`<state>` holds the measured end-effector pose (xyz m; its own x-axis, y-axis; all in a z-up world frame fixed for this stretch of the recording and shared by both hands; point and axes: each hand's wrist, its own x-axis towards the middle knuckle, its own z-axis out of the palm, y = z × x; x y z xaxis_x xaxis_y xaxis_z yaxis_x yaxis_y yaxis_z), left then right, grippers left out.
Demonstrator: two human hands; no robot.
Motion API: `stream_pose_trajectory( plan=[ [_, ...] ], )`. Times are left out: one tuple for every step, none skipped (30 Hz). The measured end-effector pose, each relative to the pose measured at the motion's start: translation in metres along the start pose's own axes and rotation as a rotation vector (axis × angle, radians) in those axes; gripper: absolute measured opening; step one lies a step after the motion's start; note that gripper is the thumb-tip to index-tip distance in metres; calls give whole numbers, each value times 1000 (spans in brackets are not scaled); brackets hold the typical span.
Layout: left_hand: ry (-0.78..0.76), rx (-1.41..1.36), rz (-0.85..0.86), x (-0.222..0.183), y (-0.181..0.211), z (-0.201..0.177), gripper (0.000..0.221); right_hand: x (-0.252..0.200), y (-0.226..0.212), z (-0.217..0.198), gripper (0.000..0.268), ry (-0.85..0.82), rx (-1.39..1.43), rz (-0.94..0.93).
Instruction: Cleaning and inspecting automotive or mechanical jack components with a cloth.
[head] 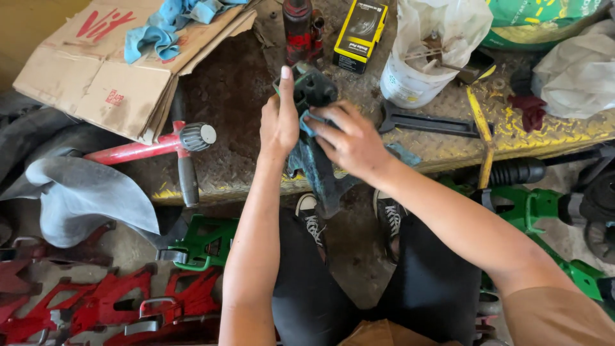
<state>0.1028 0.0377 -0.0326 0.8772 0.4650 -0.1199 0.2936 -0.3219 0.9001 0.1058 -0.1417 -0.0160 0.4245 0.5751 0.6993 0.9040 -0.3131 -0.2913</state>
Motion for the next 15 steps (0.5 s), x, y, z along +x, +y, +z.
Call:
stream_pose_trajectory(
  plan=[
    [-24, -19, -18, 0, 1, -1, 96, 3, 1, -4, 39, -7, -19, -21],
    [-27, -20, -18, -2, 3, -2, 96, 6, 5, -4, 39, -8, -22, -19],
    [-34, 1, -22, -3, 5, -2, 96, 10, 10, -5, 39, 53, -31, 21],
    [-41, 22, -26, -5, 7, -2, 96, 14, 15, -6, 39, 115, -40, 60],
    [-44, 24, -28, -6, 5, -1, 96, 12, 12, -2, 39, 115, -40, 65],
    [-37, 43, -32, -7, 2, 0, 96, 10, 8, 1, 39, 170, -27, 106],
    [-25, 61, -32, -7, 1, 1, 97, 10, 5, 5, 38, 229, -13, 141],
    [-23, 63, -30, -7, 0, 0, 97, 11, 5, 6, 38, 231, -11, 140],
    [-32, 31, -32, -7, -2, 0, 98, 10, 3, 7, 38, 216, 11, 99],
    [-41, -1, -34, -8, -4, 0, 100, 10, 1, 8, 38, 202, 33, 59],
    [-42, 4, -25, -7, -4, 0, 100, 11, 6, 8, 38, 211, 30, 58],
    [-50, -49, -3, -5, -5, 0, 99, 12, 11, 7, 37, 221, 51, 101],
    [-57, -105, 13, -6, -7, 0, 99, 12, 16, 6, 35, 224, 74, 143],
    [-57, -104, 15, -7, -6, -1, 99, 11, 15, 9, 35, 227, 73, 143],
    [-52, -109, 7, -8, -5, 0, 99, 10, 15, 11, 34, 265, 92, 224]
  ],
)
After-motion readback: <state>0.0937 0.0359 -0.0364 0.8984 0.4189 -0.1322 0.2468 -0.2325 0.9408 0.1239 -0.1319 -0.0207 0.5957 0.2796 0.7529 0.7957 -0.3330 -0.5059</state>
